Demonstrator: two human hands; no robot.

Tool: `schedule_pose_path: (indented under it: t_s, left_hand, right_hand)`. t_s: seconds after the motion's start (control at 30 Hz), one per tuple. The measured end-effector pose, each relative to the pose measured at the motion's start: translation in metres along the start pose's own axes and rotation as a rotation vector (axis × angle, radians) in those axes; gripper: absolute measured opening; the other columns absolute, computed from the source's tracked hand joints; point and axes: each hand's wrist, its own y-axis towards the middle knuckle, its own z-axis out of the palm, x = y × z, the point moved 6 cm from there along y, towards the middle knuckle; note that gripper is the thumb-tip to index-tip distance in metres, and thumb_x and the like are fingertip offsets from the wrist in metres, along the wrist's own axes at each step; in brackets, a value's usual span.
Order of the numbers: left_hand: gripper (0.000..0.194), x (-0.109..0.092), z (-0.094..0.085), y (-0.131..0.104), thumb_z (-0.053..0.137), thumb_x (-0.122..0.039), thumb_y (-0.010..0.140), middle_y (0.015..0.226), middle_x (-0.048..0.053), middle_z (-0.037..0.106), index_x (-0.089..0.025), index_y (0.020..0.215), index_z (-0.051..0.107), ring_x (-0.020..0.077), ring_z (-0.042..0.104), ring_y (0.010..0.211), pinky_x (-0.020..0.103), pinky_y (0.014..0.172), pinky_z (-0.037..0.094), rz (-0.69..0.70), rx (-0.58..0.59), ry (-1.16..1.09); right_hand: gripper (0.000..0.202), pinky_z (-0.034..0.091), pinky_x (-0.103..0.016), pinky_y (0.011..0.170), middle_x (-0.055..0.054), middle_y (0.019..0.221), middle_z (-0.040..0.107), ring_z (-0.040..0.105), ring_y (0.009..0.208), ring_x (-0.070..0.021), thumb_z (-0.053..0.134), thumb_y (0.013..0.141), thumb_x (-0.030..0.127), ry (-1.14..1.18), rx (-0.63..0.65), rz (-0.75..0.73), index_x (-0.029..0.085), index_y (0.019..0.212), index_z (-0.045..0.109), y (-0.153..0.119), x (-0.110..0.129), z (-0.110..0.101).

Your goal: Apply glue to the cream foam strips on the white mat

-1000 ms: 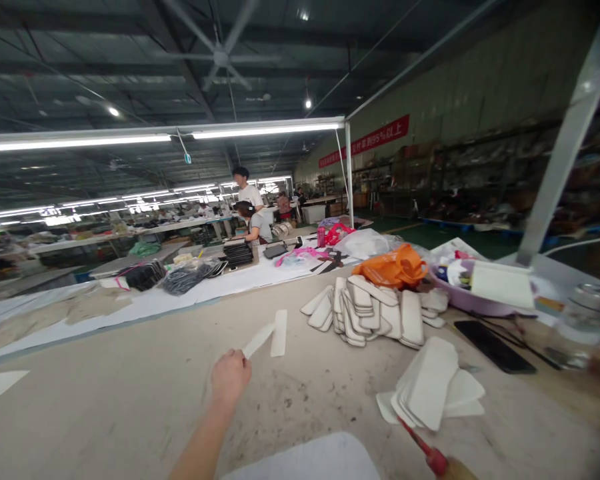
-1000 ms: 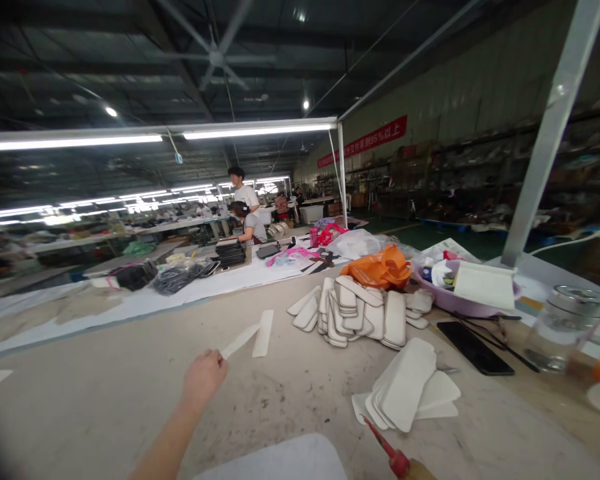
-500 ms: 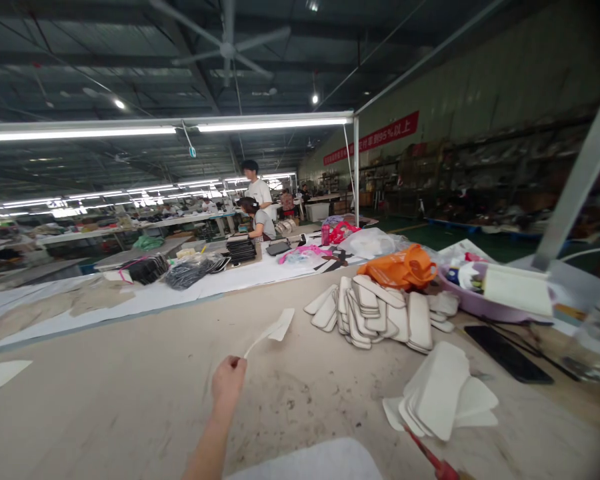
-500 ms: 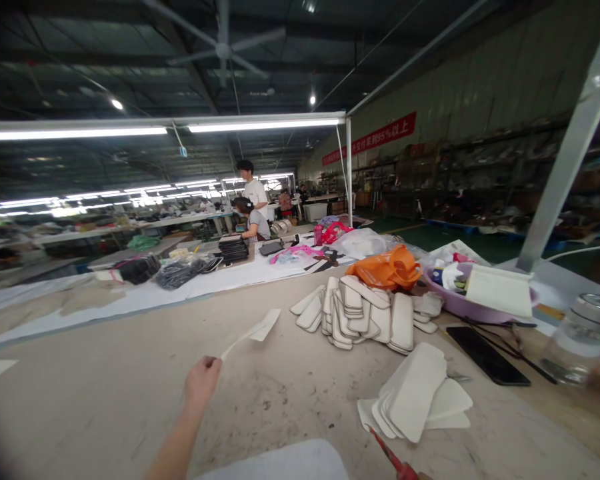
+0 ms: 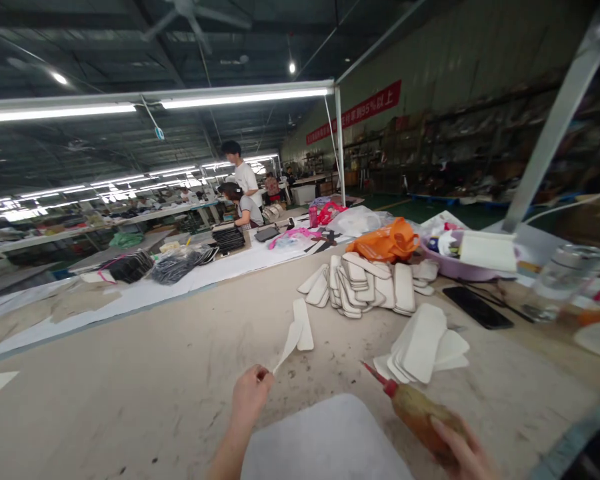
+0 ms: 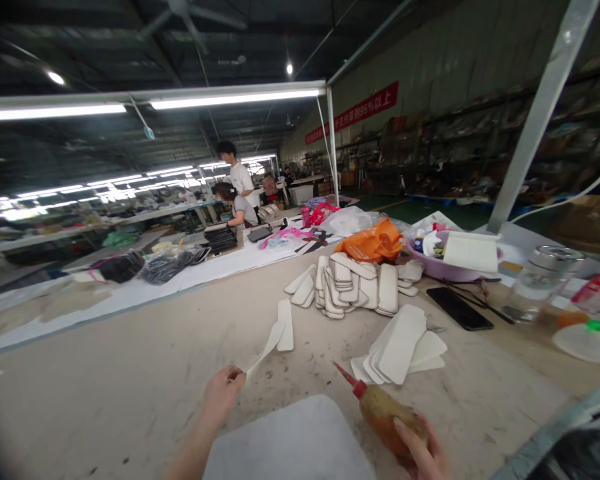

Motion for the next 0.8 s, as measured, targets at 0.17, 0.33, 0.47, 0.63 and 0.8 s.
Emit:
schedule_pose_path:
  t_s: [0.17, 0.33, 0.47, 0.63, 0.8]
  left_hand:
    - [0.016, -0.004, 0.012, -0.006, 0.047, -0.02, 0.077, 0.067, 0.0, 0.062, -0.018, 0.066, 0.058, 0.014, 0.055, 0.066, 0.024, 0.063, 0.035, -0.016, 0.013, -0.049]
    - [0.016, -0.01, 0.012, -0.006, 0.048, -0.019, 0.076, 0.066, 0.001, 0.062, -0.018, 0.064, 0.058, 0.0147, 0.056, 0.065, 0.024, 0.062, 0.036, -0.018, 0.017, -0.096]
    - [0.016, -0.003, 0.001, -0.003, 0.047, -0.022, 0.073, 0.059, 0.0, 0.059, -0.018, 0.063, 0.059, 0.0148, 0.055, 0.061, 0.023, 0.058, 0.037, -0.044, 0.012, -0.176]
    - [0.028, 0.028, -0.036, 0.016, 0.042, -0.039, 0.073, 0.051, -0.002, 0.052, -0.018, 0.062, 0.057, 0.0148, 0.052, 0.054, 0.023, 0.051, 0.038, -0.099, -0.111, -0.355]
    - [0.033, 0.056, -0.072, 0.048, 0.043, -0.047, 0.07, 0.055, 0.0, 0.055, -0.018, 0.07, 0.058, 0.017, 0.055, 0.059, 0.026, 0.055, 0.043, -0.177, -0.299, -0.424]
  right_hand:
    - [0.058, 0.05, -0.032, 0.06, -0.008, 0.093, 0.066, 0.062, 0.08, -0.0267, 0.067, 0.062, 0.053, -0.195, 0.15, -0.208, 0.017, 0.104, 0.052, 0.003, 0.023, 0.099]
    - [0.049, 0.048, -0.036, 0.074, -0.007, 0.085, 0.064, 0.059, 0.079, -0.0241, 0.064, 0.062, 0.049, -0.381, 0.092, -0.429, 0.015, 0.096, 0.053, 0.025, 0.017, 0.156]
    - [0.048, 0.046, -0.037, 0.076, -0.008, 0.088, 0.063, 0.059, 0.083, -0.0255, 0.062, 0.061, 0.046, -0.59, 0.039, -0.54, 0.015, 0.097, 0.055, 0.038, 0.005, 0.174]
    - [0.048, 0.047, -0.037, 0.077, -0.009, 0.089, 0.062, 0.059, 0.085, -0.0255, 0.058, 0.063, 0.045, -0.67, 0.017, -0.553, 0.015, 0.1, 0.055, 0.043, -0.002, 0.175]
    - [0.049, 0.048, -0.037, 0.077, -0.007, 0.088, 0.064, 0.06, 0.082, -0.0249, 0.063, 0.061, 0.048, -0.527, 0.069, -0.459, 0.017, 0.098, 0.055, 0.045, 0.0, 0.169]
